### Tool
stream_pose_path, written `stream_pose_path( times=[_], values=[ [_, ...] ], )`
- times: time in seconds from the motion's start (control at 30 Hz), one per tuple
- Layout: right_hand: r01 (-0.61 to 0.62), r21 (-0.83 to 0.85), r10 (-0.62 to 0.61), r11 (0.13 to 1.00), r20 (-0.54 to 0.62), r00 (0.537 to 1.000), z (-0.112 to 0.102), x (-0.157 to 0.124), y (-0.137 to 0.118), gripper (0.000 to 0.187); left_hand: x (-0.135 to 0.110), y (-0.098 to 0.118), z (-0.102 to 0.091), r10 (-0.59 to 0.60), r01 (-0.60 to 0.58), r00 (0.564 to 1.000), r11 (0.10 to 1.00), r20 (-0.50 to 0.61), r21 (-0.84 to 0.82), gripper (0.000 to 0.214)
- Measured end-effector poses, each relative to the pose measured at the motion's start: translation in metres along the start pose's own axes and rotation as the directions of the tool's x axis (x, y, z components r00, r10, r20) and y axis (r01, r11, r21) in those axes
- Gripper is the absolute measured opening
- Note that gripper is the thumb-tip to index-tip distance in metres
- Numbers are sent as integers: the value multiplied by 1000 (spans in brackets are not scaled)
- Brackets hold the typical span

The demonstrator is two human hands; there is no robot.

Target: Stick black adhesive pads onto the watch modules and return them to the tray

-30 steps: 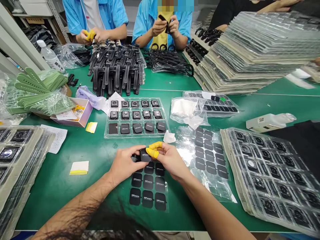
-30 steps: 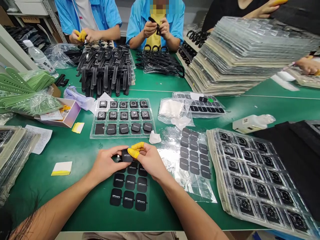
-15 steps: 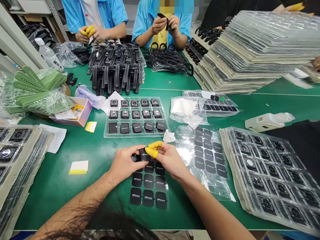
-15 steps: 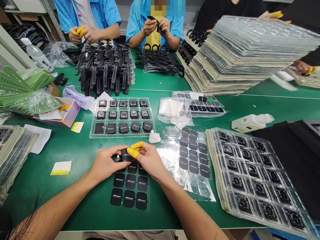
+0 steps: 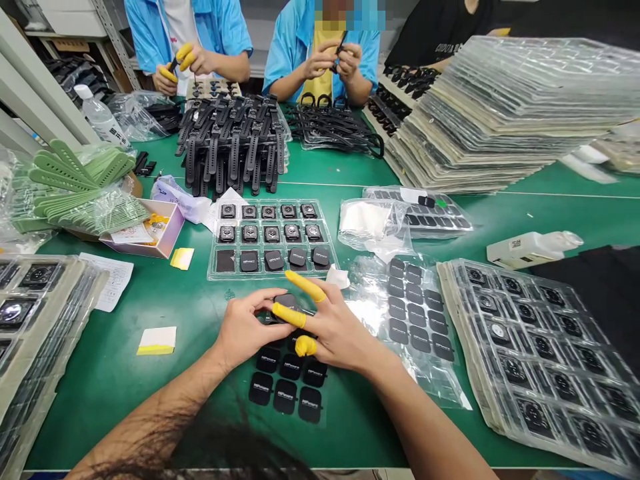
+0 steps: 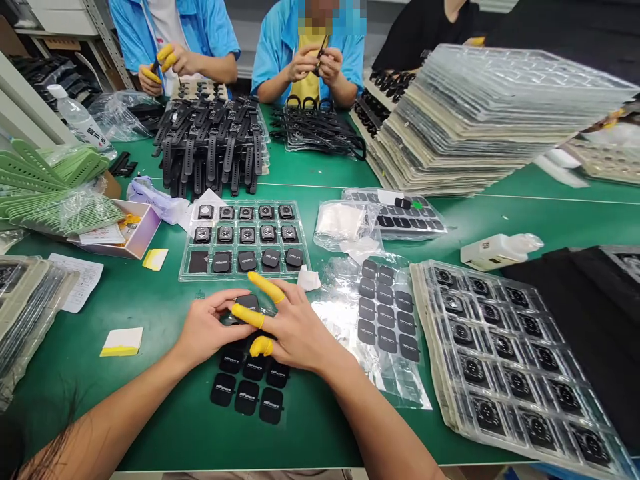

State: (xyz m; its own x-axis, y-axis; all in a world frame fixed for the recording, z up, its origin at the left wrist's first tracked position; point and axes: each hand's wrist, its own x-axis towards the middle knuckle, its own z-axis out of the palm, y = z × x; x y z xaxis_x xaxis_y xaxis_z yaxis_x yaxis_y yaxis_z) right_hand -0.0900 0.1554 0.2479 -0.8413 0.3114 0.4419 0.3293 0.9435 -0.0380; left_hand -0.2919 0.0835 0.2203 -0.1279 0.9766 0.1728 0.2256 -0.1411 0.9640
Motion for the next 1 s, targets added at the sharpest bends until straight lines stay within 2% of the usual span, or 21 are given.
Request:
stream_pose_path(
  times=[0.13, 0.27, 0.3, 0.37, 0.43, 0.47, 0.57, 0.67, 0.73, 0.87, 1.0],
  values=[
    [-181, -177, 175, 967, -49, 983, -2, -2, -1, 51, -1, -1, 1, 22, -22, 999, 1000, -32, 7, 50],
    [-55, -135, 62, 989, 48, 997, -3, -2, -2, 50, -1, -3, 2, 31, -31, 999, 999, -8, -27, 50],
    [-79, -151, 83, 985, 24, 996, -4, -2, -1, 47, -1, -3, 2, 27, -27, 1000, 999, -5, -34, 51],
    [-226, -170, 207, 959, -121, 971, -4, -2, 0, 39, 0, -3, 2, 18, -18, 1000, 999, -7, -32, 52],
    [-344, -22, 329, 939, -247, 912, -3, -1, -1, 33, 0, -2, 2, 15, -15, 1000, 1000, -6, -17, 53],
    [-364, 102, 378, 926, -261, 888, -2, 0, -3, 32, -1, -2, 2, 17, -17, 1000, 1000, -3, -8, 52],
    [-423, 429, 514, 798, -116, 850, 2, 5, -14, 40, -2, 0, 1, 26, -27, 999, 999, 19, 20, 51],
    [-539, 595, 633, 596, 65, 772, 7, 9, -21, 46, -2, 1, 0, 8, -9, 1000, 999, 24, 34, 53],
    [-559, 655, 663, 509, 116, 739, 7, 10, -21, 48, -2, 0, 0, -5, 4, 1000, 1000, 22, 26, 54],
    [-539, 679, 636, 499, 135, 760, 7, 12, -19, 57, 0, -2, -1, 8, -8, 999, 1000, 32, 0, 53],
    [-509, 767, 634, 391, 176, 753, 11, 12, -19, 61, 1, -3, -2, 10, -9, 999, 1000, 43, -24, 55]
  ],
)
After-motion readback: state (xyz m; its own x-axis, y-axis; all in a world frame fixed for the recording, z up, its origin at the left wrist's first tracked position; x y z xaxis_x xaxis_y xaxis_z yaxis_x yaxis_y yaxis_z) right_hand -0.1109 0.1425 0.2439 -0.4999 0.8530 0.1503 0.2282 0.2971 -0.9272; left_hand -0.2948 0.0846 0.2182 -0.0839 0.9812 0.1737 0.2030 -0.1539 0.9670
